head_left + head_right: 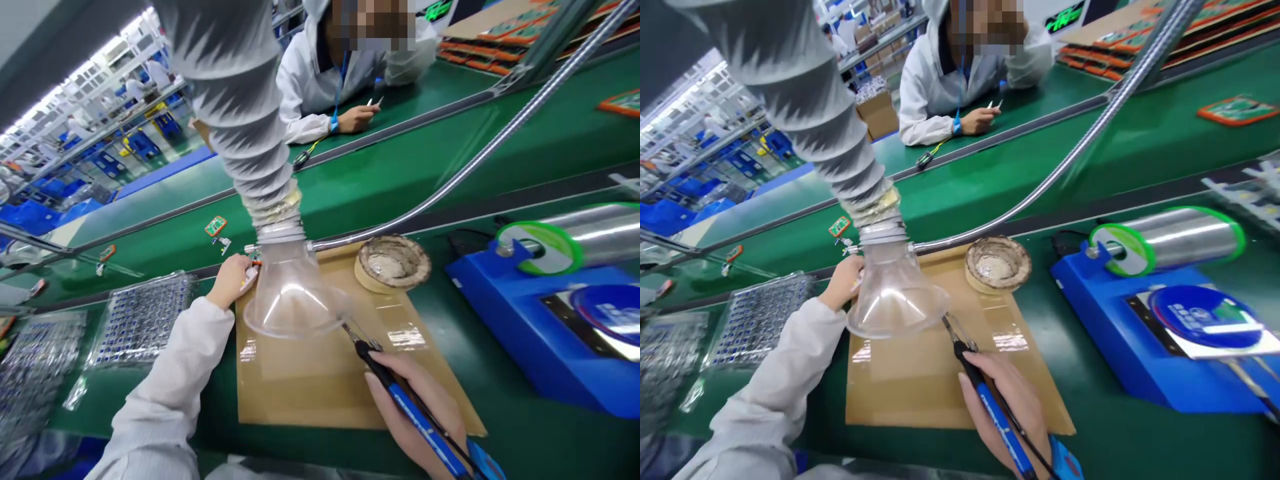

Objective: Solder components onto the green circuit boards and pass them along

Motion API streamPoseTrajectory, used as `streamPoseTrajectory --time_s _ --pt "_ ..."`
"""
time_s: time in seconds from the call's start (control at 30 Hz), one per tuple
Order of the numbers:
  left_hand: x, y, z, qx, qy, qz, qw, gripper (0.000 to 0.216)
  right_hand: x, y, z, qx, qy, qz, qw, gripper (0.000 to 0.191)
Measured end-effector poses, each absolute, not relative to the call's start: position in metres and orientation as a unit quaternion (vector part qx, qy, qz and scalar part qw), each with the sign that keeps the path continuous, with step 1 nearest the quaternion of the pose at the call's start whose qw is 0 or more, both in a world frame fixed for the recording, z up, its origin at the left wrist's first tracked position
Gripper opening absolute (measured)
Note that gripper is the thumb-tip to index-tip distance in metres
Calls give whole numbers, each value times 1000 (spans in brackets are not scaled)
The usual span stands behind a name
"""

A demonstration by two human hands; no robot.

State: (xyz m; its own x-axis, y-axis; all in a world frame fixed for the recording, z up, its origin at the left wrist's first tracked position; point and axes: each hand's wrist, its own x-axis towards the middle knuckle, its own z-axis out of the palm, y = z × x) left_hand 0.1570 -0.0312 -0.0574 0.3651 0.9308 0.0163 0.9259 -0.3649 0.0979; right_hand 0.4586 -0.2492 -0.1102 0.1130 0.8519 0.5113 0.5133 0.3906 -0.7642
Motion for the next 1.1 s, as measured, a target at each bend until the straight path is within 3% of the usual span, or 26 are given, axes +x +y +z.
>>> streamPoseTrajectory --time_s 0.2,0.33,0.4,0.47,0.57,0.73,0.93,1.1 --pt "122 -137 -78 874 479 56 52 33 453 -250 -112 -541 -645 118 526 19" --pt "137 -180 -88 917 378 63 109 7 437 -259 -111 -592 -624 139 491 25" --pt "135 -193 -85 924 360 54 116 30 425 -262 -113 -589 -640 189 456 33" --pt "119 -201 -78 915 387 55 100 39 414 -264 -119 -557 -680 248 408 39" --pt "67 -202 -60 864 494 90 48 28 403 -263 -131 -517 -732 289 336 46" --pt "-52 -168 -28 627 769 95 -78 32 401 -258 -142 -510 -747 274 327 49" --pt "-122 -134 -16 589 804 47 -68 23 402 -259 -140 -526 -750 240 323 43" --pt "-128 -140 -7 649 761 -3 14 20 402 -256 -135 -524 -753 191 350 40"
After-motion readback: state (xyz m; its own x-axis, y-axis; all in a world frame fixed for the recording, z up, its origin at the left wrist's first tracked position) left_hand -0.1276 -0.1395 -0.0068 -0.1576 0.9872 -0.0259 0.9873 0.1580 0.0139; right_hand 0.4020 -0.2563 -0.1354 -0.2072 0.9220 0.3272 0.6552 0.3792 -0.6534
